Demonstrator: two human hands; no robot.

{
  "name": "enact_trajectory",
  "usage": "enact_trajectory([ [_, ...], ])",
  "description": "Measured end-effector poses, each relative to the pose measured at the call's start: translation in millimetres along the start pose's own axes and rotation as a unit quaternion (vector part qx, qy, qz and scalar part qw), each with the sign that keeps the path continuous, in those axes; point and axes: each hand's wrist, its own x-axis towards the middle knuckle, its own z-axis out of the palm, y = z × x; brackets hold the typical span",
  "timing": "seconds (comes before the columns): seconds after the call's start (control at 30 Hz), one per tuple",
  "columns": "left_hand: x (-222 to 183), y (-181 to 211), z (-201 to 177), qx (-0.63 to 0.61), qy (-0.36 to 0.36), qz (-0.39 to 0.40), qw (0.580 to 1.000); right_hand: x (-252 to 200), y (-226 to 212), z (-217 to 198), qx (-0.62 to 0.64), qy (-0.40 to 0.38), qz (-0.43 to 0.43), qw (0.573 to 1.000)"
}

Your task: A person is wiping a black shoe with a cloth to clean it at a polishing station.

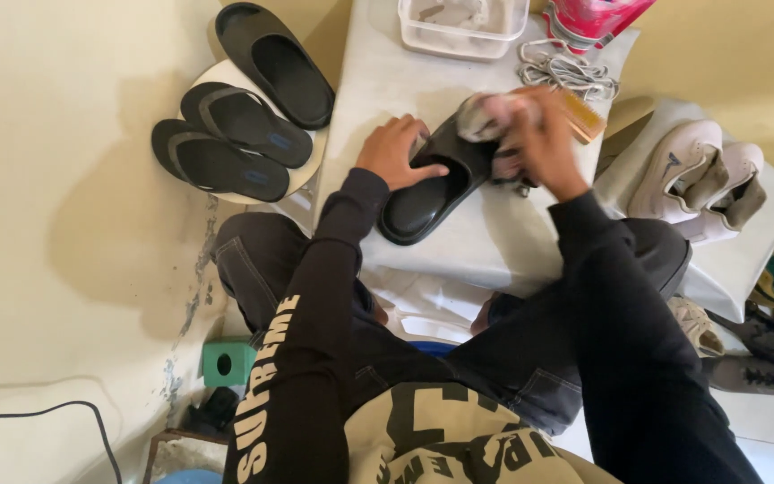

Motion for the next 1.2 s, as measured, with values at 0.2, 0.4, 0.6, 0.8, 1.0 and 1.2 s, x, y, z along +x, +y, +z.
enact_trajectory([
  [0.2,15.5,-17.2,40.7,0.106,0.012,-0.032,0.994,21.5,-41.7,41.3,-0.047,-0.122,-0.057,0.99],
  [0.4,10.5,6.9,53.7,0.089,0.031,-0.144,0.985,30.6,49.7,54.3,-0.189,-0.127,0.074,0.971],
  [0.6,11.3,15.0,62.6,0.119,0.059,-0.163,0.978,20.9,22.4,18.8,-0.275,-0.188,0.206,0.92],
  [0.8,8.7,7.0,74.4,0.132,0.089,-0.089,0.983,3.3,32.1,4.0,-0.332,-0.216,0.236,0.887],
  [1.0,15.6,-11.7,90.2,0.135,0.115,-0.022,0.984,5.9,24.5,20.5,-0.414,-0.155,0.096,0.892],
  [1.2,12.6,2.7,67.8,0.077,0.14,-0.002,0.987,0.7,29.2,26.1,-0.425,-0.109,0.055,0.897],
])
